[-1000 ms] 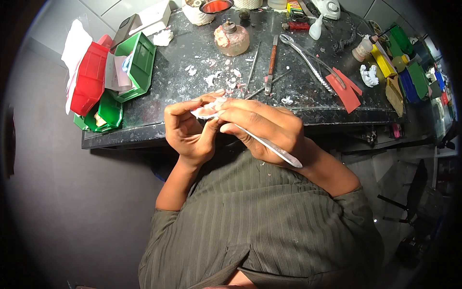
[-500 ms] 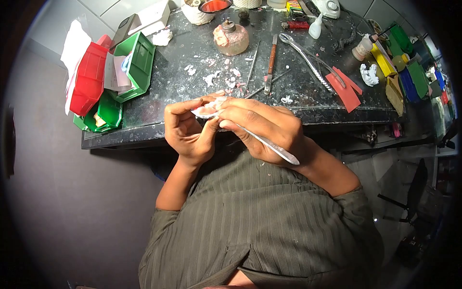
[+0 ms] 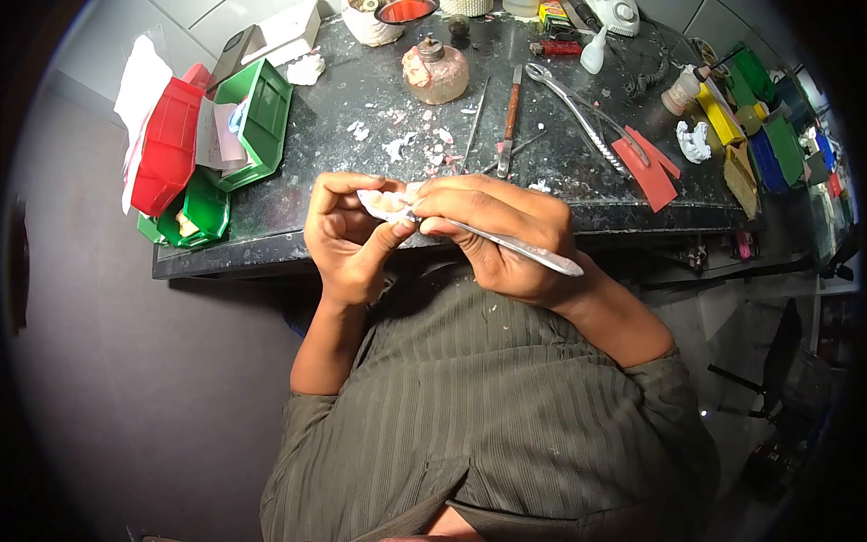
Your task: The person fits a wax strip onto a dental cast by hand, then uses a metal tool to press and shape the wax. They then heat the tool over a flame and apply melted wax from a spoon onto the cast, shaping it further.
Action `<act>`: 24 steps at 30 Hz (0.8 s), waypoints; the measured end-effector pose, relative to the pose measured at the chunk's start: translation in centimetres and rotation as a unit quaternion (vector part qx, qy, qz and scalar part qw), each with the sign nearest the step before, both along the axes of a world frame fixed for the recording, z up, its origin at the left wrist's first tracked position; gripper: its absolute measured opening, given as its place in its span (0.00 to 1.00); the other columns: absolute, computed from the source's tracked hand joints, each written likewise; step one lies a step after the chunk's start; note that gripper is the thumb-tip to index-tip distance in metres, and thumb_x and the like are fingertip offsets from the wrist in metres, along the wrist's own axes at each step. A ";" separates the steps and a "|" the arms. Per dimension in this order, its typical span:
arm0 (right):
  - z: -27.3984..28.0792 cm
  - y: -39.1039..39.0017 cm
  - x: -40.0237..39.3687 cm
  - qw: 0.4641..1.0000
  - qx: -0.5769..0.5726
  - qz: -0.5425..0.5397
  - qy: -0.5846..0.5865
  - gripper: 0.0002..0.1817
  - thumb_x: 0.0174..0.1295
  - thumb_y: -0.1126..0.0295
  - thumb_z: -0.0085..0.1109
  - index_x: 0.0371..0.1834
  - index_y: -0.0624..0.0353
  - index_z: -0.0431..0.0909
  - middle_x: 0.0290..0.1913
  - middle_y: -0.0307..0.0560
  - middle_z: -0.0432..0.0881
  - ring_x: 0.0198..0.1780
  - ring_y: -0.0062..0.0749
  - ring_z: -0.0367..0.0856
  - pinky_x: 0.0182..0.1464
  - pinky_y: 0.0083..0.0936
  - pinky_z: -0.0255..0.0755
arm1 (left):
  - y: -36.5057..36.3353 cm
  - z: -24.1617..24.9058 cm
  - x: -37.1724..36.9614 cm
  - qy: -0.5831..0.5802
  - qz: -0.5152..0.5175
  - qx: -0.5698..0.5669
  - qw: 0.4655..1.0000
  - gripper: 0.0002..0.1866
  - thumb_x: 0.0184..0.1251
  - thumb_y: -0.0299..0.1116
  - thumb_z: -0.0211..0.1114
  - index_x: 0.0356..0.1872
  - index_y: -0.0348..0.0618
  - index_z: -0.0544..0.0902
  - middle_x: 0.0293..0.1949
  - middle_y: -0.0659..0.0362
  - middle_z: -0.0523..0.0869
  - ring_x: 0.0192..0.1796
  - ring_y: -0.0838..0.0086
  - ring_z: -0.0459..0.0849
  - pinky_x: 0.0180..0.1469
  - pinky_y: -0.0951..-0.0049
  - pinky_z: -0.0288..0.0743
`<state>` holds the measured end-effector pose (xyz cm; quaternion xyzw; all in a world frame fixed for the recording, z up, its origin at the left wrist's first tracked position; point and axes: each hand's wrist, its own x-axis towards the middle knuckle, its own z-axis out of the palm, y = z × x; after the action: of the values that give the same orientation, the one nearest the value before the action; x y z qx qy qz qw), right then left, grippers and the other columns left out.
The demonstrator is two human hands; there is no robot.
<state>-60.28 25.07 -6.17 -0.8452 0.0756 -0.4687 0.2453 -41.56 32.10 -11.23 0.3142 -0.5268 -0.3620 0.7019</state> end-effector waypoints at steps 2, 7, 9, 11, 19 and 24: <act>0.0 -0.1 0.0 1.000 0.010 0.003 0.000 0.07 0.67 0.75 0.64 0.41 0.71 0.84 0.42 0.54 0.89 0.46 0.46 0.90 0.50 0.33 0.85 | 0.1 0.0 0.4 0.013 -0.018 0.014 1.000 0.24 0.60 0.13 0.73 0.54 0.33 0.71 0.48 0.48 0.86 0.51 0.69 0.87 0.56 0.70 0.81; -0.4 -0.5 -0.2 0.997 0.076 0.025 -0.008 0.08 0.68 0.72 0.64 0.40 0.69 0.84 0.41 0.51 0.90 0.46 0.44 0.90 0.52 0.34 0.84 | 0.1 0.3 0.9 0.049 -0.070 0.048 0.995 0.25 0.61 0.16 0.74 0.56 0.34 0.71 0.49 0.50 0.86 0.52 0.70 0.86 0.56 0.70 0.80; -0.3 -0.5 -0.1 0.995 0.099 0.030 -0.014 0.09 0.68 0.71 0.65 0.39 0.67 0.85 0.40 0.50 0.90 0.44 0.44 0.91 0.53 0.35 0.83 | 0.1 0.4 1.0 0.055 -0.095 0.051 0.993 0.25 0.62 0.18 0.74 0.57 0.34 0.71 0.49 0.50 0.86 0.52 0.71 0.86 0.57 0.71 0.79; -0.5 -0.6 0.4 0.995 0.091 0.036 -0.027 0.08 0.68 0.70 0.65 0.39 0.67 0.85 0.39 0.49 0.90 0.44 0.44 0.90 0.54 0.36 0.82 | 0.1 0.4 1.1 0.068 -0.106 0.051 0.991 0.25 0.62 0.18 0.73 0.57 0.34 0.71 0.49 0.50 0.86 0.53 0.71 0.86 0.57 0.71 0.79; -1.2 -1.5 0.6 0.994 0.092 0.050 -0.031 0.11 0.70 0.66 0.64 0.40 0.64 0.86 0.42 0.49 0.91 0.50 0.46 0.88 0.59 0.39 0.78 | -0.3 -0.2 1.6 0.109 -0.159 0.053 0.980 0.25 0.65 0.23 0.73 0.58 0.33 0.71 0.54 0.47 0.84 0.56 0.68 0.85 0.60 0.69 0.79; -1.6 -1.9 1.1 0.995 0.058 0.050 -0.060 0.13 0.72 0.62 0.62 0.40 0.63 0.87 0.46 0.49 0.90 0.56 0.48 0.85 0.65 0.43 0.71 | -0.4 0.1 1.8 0.156 -0.218 0.058 0.962 0.24 0.68 0.25 0.70 0.61 0.32 0.71 0.57 0.44 0.83 0.62 0.60 0.84 0.62 0.64 0.78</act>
<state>-59.18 23.15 -7.79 -0.8027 0.0453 -0.5006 0.3210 -39.78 31.72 -11.12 0.1710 -0.4446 -0.5806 0.6603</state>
